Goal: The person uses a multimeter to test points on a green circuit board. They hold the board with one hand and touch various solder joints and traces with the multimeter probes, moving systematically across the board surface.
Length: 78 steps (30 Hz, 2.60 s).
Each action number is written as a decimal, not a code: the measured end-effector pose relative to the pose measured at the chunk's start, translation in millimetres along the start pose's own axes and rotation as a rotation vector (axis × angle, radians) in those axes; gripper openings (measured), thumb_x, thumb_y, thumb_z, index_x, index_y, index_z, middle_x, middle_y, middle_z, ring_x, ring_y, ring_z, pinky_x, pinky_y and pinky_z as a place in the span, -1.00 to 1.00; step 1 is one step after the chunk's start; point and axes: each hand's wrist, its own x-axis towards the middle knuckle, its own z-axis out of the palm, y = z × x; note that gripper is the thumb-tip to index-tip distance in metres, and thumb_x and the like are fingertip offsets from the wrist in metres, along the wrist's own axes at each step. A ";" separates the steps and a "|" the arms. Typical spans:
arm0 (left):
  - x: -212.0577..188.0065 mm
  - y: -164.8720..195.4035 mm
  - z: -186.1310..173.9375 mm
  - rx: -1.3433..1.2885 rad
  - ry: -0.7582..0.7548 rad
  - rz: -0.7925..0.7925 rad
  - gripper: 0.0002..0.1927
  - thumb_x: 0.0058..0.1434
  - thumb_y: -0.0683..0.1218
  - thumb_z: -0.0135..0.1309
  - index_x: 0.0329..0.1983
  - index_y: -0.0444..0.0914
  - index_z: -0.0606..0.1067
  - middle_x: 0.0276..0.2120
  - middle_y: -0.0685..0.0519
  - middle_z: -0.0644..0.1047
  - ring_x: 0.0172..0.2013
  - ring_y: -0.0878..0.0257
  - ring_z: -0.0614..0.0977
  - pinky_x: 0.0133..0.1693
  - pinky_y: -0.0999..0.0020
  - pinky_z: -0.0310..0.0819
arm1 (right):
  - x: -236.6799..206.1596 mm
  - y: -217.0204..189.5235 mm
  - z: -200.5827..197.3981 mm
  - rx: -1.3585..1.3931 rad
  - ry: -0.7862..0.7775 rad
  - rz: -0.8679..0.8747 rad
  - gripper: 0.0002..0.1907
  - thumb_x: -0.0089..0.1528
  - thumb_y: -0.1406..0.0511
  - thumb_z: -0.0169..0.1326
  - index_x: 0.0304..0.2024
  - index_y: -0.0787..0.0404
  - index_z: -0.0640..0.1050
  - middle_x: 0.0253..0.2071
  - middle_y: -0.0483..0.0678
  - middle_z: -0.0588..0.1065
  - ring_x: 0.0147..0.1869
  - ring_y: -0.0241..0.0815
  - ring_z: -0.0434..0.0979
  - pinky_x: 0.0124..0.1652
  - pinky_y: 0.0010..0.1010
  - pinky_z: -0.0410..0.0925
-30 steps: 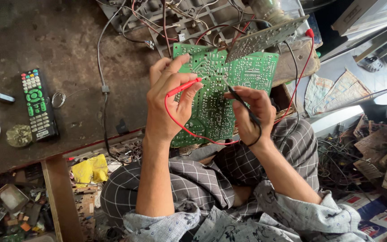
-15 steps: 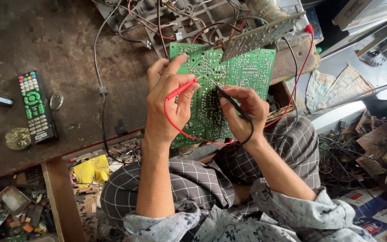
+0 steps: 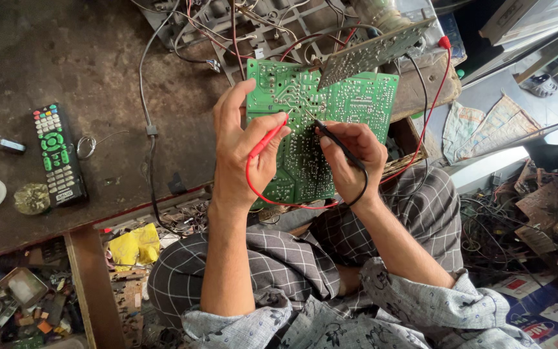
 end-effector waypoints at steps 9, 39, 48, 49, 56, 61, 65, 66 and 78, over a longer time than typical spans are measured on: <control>-2.6 6.9 -3.4 0.022 0.043 -0.072 -0.70 0.18 -0.25 0.43 -0.06 -0.18 0.63 0.23 -0.10 0.40 0.10 0.01 0.48 0.00 0.25 0.51 | -4.4 9.5 -0.9 0.075 0.023 0.006 -0.85 0.33 0.51 0.16 -0.05 0.36 0.53 -0.03 0.00 0.61 0.04 -0.31 0.62 0.06 -0.48 0.47; 5.8 12.6 -6.0 0.025 0.016 0.012 -0.72 0.17 -0.30 0.37 -0.10 -0.25 0.55 -0.06 0.07 0.57 -0.15 0.09 0.53 -0.09 0.26 0.47 | 4.8 20.3 4.0 0.017 0.112 -0.138 -0.83 0.26 0.55 0.24 -0.27 0.30 0.50 -0.18 -0.02 0.59 -0.21 -0.42 0.52 -0.22 -0.58 0.38; 6.3 14.7 -6.6 0.003 0.026 0.007 -0.72 0.13 -0.32 0.36 -0.16 -0.25 0.55 -0.11 0.10 0.58 -0.17 0.10 0.51 -0.10 0.28 0.46 | -6.7 21.1 17.2 -0.072 0.158 -0.144 -0.84 0.24 0.54 0.29 -0.20 0.31 0.57 -0.17 -0.05 0.61 -0.18 -0.44 0.53 -0.19 -0.60 0.41; 6.7 15.0 -6.6 -0.003 0.027 0.007 -0.73 0.13 -0.32 0.36 -0.16 -0.25 0.55 -0.11 0.10 0.58 -0.17 0.11 0.51 -0.09 0.28 0.46 | -6.2 21.5 17.6 -0.079 0.169 -0.136 -0.84 0.24 0.53 0.30 -0.20 0.30 0.58 -0.18 -0.06 0.62 -0.19 -0.45 0.53 -0.20 -0.60 0.41; 8.2 16.1 -7.3 -0.021 0.026 -0.004 -0.75 0.13 -0.32 0.36 -0.19 -0.25 0.56 -0.13 0.10 0.58 -0.16 0.12 0.52 -0.09 0.29 0.47 | -3.6 20.3 21.1 -0.098 0.184 -0.175 -0.84 0.24 0.53 0.31 -0.18 0.29 0.61 -0.18 -0.07 0.63 -0.16 -0.43 0.57 -0.16 -0.59 0.43; 7.7 15.4 -7.2 -0.027 0.014 -0.021 -0.76 0.12 -0.31 0.36 -0.21 -0.26 0.57 -0.14 0.11 0.58 -0.16 0.12 0.51 -0.10 0.30 0.46 | -0.8 13.2 21.8 -0.135 0.147 -0.233 -0.84 0.24 0.53 0.32 -0.19 0.31 0.60 -0.17 -0.02 0.63 -0.19 -0.40 0.58 -0.21 -0.58 0.43; 7.4 14.5 -8.4 -0.024 0.003 -0.014 -0.78 0.13 -0.31 0.35 -0.21 -0.26 0.57 -0.13 0.09 0.58 -0.15 0.11 0.51 -0.08 0.28 0.46 | -1.9 3.1 21.6 -0.123 0.081 -0.212 -0.86 0.24 0.54 0.30 -0.19 0.32 0.61 -0.18 0.01 0.64 -0.20 -0.38 0.59 -0.24 -0.58 0.41; 7.8 14.1 -8.6 -0.027 0.002 -0.008 -0.78 0.13 -0.31 0.35 -0.21 -0.27 0.57 -0.13 0.09 0.58 -0.15 0.11 0.51 -0.07 0.27 0.46 | -2.4 0.8 22.0 -0.129 0.068 -0.204 -0.85 0.23 0.53 0.30 -0.18 0.32 0.61 -0.17 0.02 0.64 -0.19 -0.36 0.60 -0.24 -0.58 0.42; 11.1 11.7 -7.7 0.004 -0.018 -0.002 -0.79 0.09 -0.31 0.36 -0.24 -0.27 0.59 -0.18 0.09 0.60 -0.21 0.13 0.49 -0.13 0.30 0.43 | -4.6 0.3 33.0 -0.064 0.069 -0.179 -0.81 0.20 0.52 0.32 -0.16 0.33 0.60 -0.15 0.06 0.64 -0.17 -0.32 0.63 -0.21 -0.56 0.45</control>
